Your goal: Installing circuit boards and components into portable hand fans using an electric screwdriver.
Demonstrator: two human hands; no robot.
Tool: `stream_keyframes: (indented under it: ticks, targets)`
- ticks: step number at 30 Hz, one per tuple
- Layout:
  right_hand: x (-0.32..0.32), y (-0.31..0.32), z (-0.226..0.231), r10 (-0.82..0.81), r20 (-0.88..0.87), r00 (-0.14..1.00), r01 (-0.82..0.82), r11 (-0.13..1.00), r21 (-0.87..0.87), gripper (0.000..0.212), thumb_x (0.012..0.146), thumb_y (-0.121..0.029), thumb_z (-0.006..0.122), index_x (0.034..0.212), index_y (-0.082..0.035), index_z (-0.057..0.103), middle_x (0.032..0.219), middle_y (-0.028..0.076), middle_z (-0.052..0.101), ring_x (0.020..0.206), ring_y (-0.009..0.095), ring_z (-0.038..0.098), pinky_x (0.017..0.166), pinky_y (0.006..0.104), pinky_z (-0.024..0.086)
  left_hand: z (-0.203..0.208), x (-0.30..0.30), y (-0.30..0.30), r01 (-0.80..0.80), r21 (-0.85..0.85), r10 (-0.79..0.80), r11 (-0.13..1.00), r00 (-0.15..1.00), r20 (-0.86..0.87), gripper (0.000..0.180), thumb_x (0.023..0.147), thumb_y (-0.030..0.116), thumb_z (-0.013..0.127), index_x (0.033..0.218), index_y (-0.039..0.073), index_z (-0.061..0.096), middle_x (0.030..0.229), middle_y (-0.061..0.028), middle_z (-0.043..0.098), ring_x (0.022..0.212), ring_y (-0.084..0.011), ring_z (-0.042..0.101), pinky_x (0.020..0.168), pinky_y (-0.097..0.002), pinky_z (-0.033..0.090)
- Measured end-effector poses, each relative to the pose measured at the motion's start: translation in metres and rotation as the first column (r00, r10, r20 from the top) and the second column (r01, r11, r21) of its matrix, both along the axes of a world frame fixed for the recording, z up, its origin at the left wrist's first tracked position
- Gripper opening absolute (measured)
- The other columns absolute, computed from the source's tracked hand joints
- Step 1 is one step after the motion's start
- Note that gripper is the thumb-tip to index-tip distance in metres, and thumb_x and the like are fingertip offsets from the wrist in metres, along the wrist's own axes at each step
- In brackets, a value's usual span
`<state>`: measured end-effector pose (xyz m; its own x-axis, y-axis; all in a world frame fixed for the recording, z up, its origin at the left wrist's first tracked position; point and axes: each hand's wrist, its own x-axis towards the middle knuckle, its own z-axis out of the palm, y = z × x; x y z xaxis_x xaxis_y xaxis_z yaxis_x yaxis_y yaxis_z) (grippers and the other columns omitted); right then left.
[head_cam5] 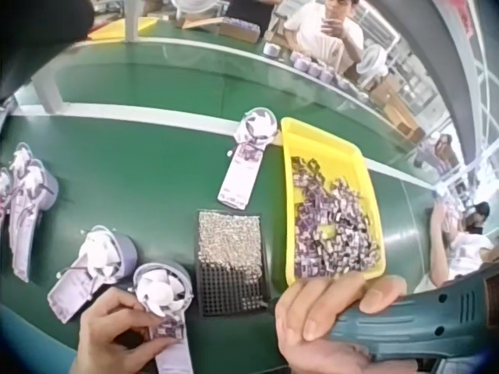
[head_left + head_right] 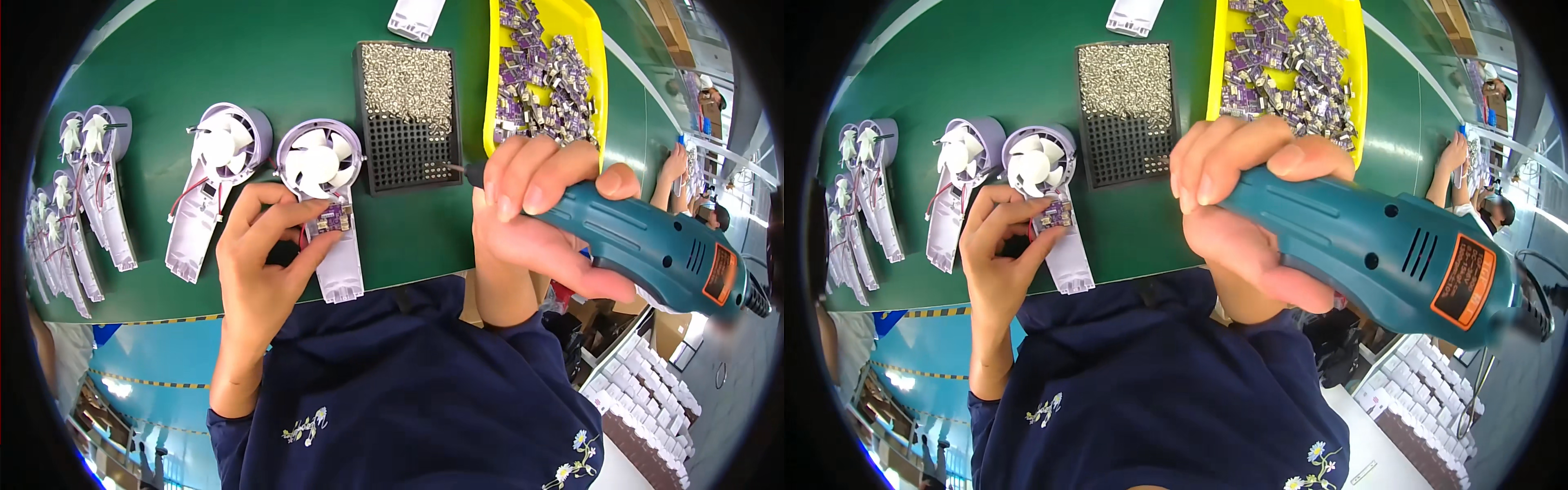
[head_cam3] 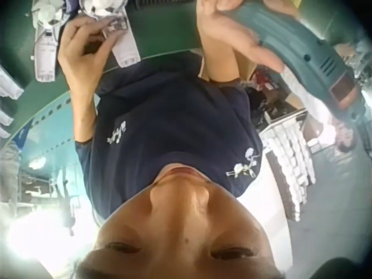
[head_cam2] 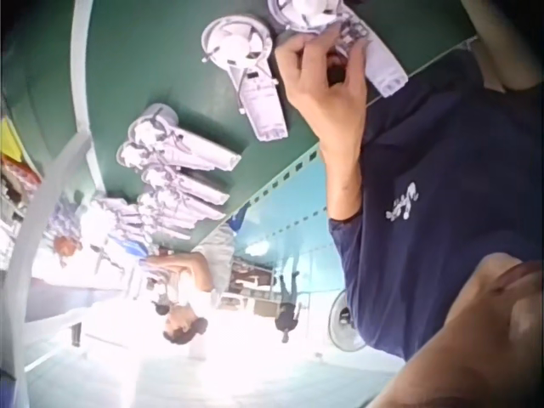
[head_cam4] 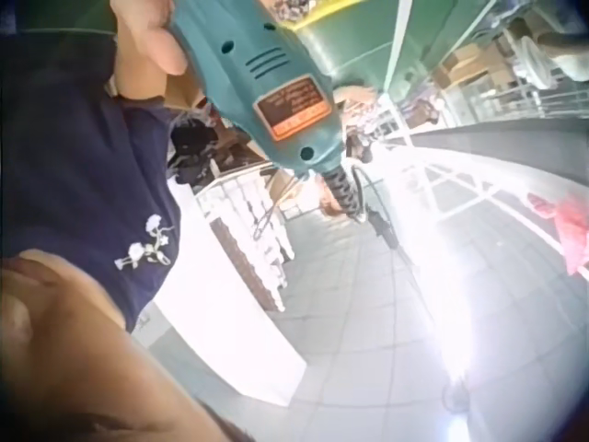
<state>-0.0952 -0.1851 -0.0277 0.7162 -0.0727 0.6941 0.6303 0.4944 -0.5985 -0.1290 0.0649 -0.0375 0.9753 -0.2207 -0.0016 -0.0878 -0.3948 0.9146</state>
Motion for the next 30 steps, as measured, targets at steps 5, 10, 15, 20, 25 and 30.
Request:
stream_keyframes:
  ticks: [5,10,15,20,25,30]
  targets:
    - [0.001,0.0,-0.003,0.029,-0.048,0.998,-0.028,1.0,0.01,0.087,0.078,-0.074,0.069,0.128,-0.006,0.048,0.084,0.017,0.058,0.062,0.027,0.055,0.057,0.0386,0.046,-0.001,0.0,0.0,-0.028,-0.029,0.028,0.999,0.999,-0.023,0.035,0.067,-0.006,0.086,0.1,0.0,0.074,0.095,-0.0057,0.058,0.071,-0.0115,0.059,0.06,-0.0234,0.05]
    - [0.002,0.002,-0.005,0.016,-0.053,0.998,-0.017,1.0,-0.003,0.087,0.078,-0.073,0.07,0.127,-0.005,0.049,0.083,0.017,0.058,0.061,0.027,0.055,0.055,0.038,0.047,-0.002,0.0,0.0,-0.024,-0.035,0.023,0.999,1.0,-0.01,0.034,0.068,-0.006,0.086,0.1,0.0,0.074,0.096,-0.0058,0.058,0.071,-0.0114,0.059,0.06,-0.0238,0.051]
    - [0.004,0.004,-0.006,-0.008,-0.024,1.0,0.005,0.99,-0.142,0.089,0.081,-0.086,0.05,0.127,-0.01,0.046,0.081,0.011,0.055,0.055,0.021,0.051,0.053,0.0343,0.043,-0.002,0.0,0.0,-0.016,-0.038,0.015,0.999,0.999,-0.031,0.033,0.069,-0.006,0.085,0.1,0.0,0.074,0.096,-0.0061,0.059,0.072,-0.0124,0.06,0.06,-0.0242,0.052]
    - [-0.002,0.008,-0.001,-0.021,-0.005,1.0,0.019,0.972,-0.235,0.086,0.082,-0.083,0.052,0.128,-0.01,0.046,0.082,0.01,0.055,0.056,0.02,0.05,0.053,0.0342,0.042,-0.005,-0.004,-0.009,-0.068,-0.098,0.065,0.993,0.997,-0.029,0.031,0.072,-0.006,0.084,0.101,-0.001,0.073,0.095,-0.0073,0.059,0.076,-0.0147,0.063,0.063,-0.025,0.057]
    - [0.002,0.001,-0.003,0.112,0.003,0.994,-0.11,0.979,-0.172,0.083,0.08,-0.062,0.077,0.128,-0.003,0.045,0.085,0.018,0.057,0.065,0.026,0.053,0.057,0.0378,0.045,-0.009,-0.005,-0.008,-0.079,-0.114,0.078,0.99,0.997,-0.014,0.031,0.071,-0.005,0.085,0.1,0.0,0.073,0.095,-0.0072,0.06,0.075,-0.015,0.064,0.063,-0.0251,0.057]
    - [-0.005,0.01,0.006,0.018,-0.017,1.0,-0.02,0.987,-0.159,0.086,0.08,-0.074,0.064,0.131,-0.007,0.046,0.083,0.014,0.055,0.06,0.022,0.05,0.055,0.0359,0.043,-0.008,-0.006,-0.007,-0.076,-0.119,0.075,0.99,0.997,-0.015,0.031,0.072,-0.004,0.085,0.1,0.0,0.074,0.095,-0.0071,0.06,0.073,-0.0143,0.064,0.063,-0.0255,0.056]
